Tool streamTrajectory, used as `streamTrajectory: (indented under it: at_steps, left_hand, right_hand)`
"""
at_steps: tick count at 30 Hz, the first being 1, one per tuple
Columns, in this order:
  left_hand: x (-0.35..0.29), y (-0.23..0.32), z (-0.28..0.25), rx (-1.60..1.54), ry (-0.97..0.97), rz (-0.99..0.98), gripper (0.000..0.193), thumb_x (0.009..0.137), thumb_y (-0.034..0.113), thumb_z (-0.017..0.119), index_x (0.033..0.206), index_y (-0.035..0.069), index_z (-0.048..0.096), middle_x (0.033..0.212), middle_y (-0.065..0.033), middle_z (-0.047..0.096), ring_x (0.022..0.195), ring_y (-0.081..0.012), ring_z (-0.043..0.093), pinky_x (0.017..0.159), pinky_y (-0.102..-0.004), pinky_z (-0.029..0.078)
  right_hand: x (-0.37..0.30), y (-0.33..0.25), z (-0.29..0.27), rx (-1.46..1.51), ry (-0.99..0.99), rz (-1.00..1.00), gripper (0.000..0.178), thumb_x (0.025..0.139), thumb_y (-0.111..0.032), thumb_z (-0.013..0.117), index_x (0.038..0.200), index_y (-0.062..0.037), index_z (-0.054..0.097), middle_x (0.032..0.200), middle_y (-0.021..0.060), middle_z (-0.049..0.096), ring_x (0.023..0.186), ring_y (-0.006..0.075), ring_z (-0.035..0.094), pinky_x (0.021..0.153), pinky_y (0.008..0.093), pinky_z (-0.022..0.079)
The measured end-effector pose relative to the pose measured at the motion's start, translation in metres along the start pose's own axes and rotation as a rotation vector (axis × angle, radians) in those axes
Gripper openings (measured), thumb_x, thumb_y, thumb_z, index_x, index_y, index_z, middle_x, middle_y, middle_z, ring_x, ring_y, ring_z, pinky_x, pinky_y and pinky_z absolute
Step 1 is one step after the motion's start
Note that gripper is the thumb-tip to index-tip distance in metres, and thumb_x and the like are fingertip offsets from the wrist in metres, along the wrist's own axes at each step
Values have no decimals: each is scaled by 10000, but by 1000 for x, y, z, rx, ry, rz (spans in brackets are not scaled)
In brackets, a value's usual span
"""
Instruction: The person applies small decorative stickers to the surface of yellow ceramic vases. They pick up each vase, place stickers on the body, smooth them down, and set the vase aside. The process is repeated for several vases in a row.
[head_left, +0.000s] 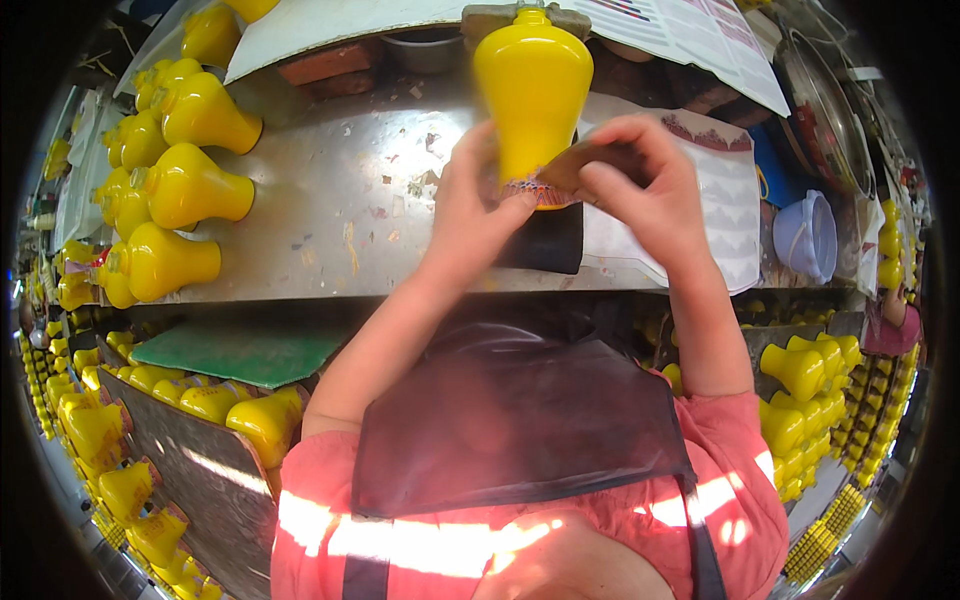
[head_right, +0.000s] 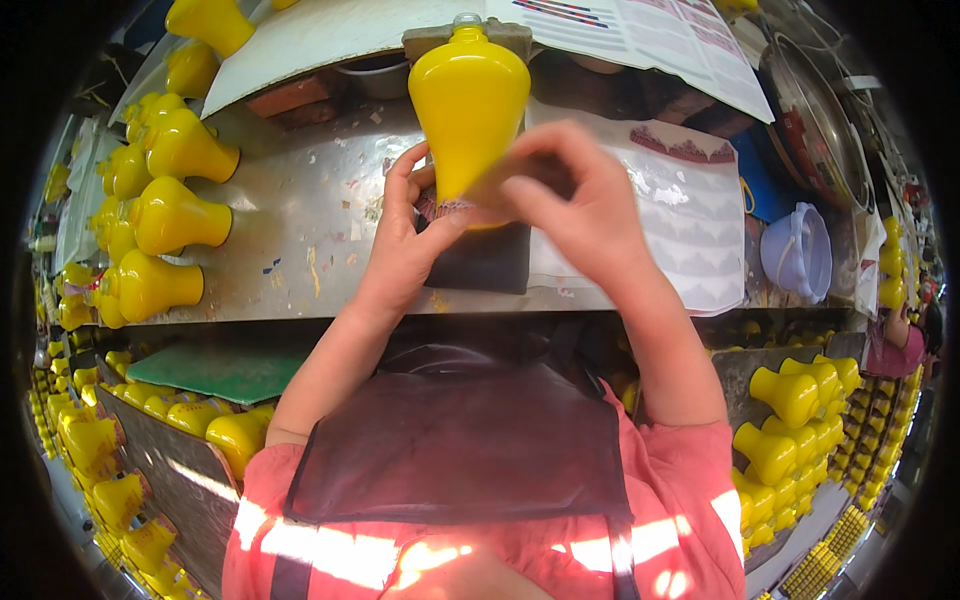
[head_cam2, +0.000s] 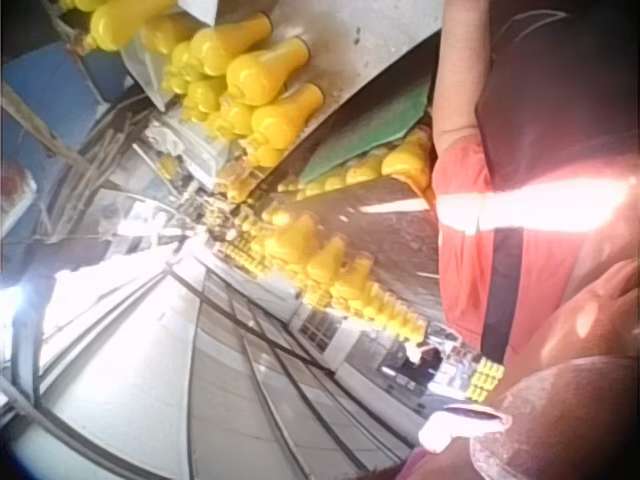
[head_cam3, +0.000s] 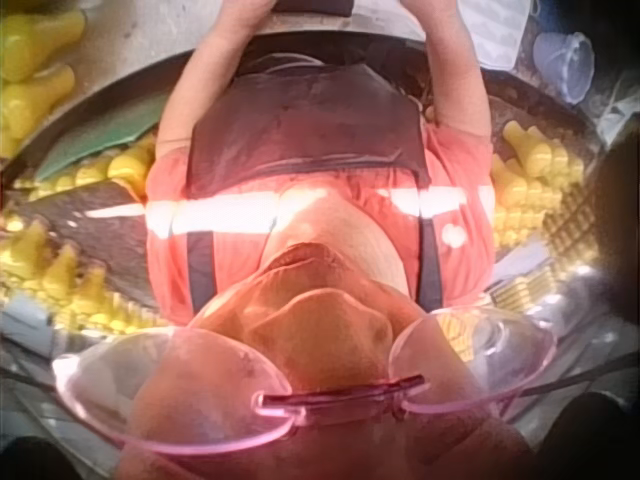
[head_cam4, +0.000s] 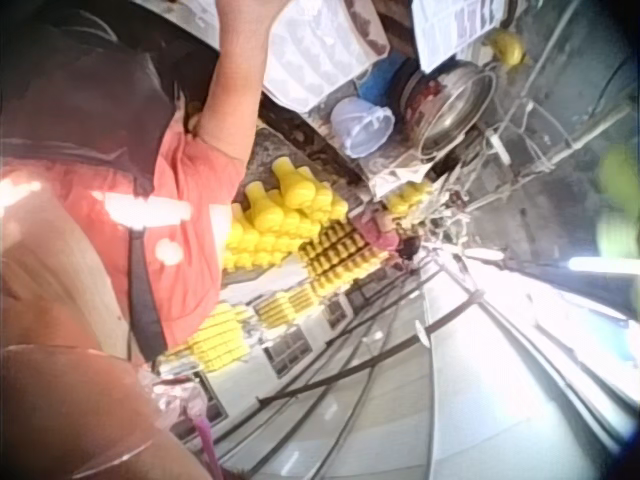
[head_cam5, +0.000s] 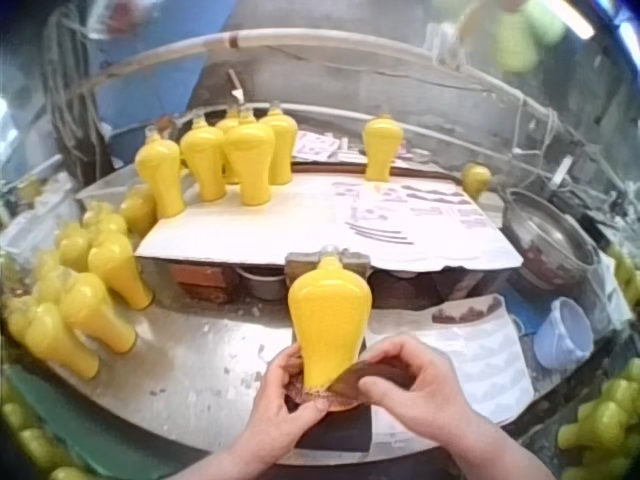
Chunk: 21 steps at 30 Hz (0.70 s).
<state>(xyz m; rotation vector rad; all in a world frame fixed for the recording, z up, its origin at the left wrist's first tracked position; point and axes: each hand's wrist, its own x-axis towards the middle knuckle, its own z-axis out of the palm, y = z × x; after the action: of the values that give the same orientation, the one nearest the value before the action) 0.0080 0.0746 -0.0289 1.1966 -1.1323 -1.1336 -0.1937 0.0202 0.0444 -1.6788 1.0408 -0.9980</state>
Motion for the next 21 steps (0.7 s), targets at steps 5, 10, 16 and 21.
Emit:
streamTrajectory:
  at_steps: [5, 10, 16, 21]
  left_hand:
    - [1, -2, 2, 28, 20, 9, 800, 813, 103, 742, 1512, -1, 365, 1438, -209, 508, 1336, -310, 533, 1037, -412, 513]
    - [1, -4, 1, -26, 12, 15, 787, 816, 116, 760, 1501, -6, 392, 1408, -205, 541, 1306, -294, 558, 1023, -399, 517]
    - [-1, -2, 0, 38, 7, 40, 782, 836, 154, 771, 1509, 23, 395, 1378, -188, 569, 1250, -263, 577, 1011, -382, 489]
    - [-3, 0, 0, 33, -30, 5, 792, 891, 164, 737, 1561, 88, 322, 1399, -182, 539, 1279, -234, 515, 1103, -382, 396]
  right_hand:
    - [7, -9, 15, -727, 112, -487, 234, 845, -20, 740, 1056, -92, 671, 867, 127, 655, 766, 342, 661, 649, 397, 545]
    - [-4, -8, 24, -709, -94, -629, 345, 833, -31, 796, 1156, -95, 697, 924, 93, 724, 743, 273, 672, 672, 377, 559]
    - [-23, 10, 20, -647, 185, -447, 354, 849, -45, 807, 1184, -73, 698, 992, 122, 739, 866, 269, 725, 760, 336, 583]
    - [-28, 22, 22, -567, 263, -315, 327, 846, -25, 783, 1158, -71, 697, 1028, 117, 737, 863, 309, 699, 759, 395, 565]
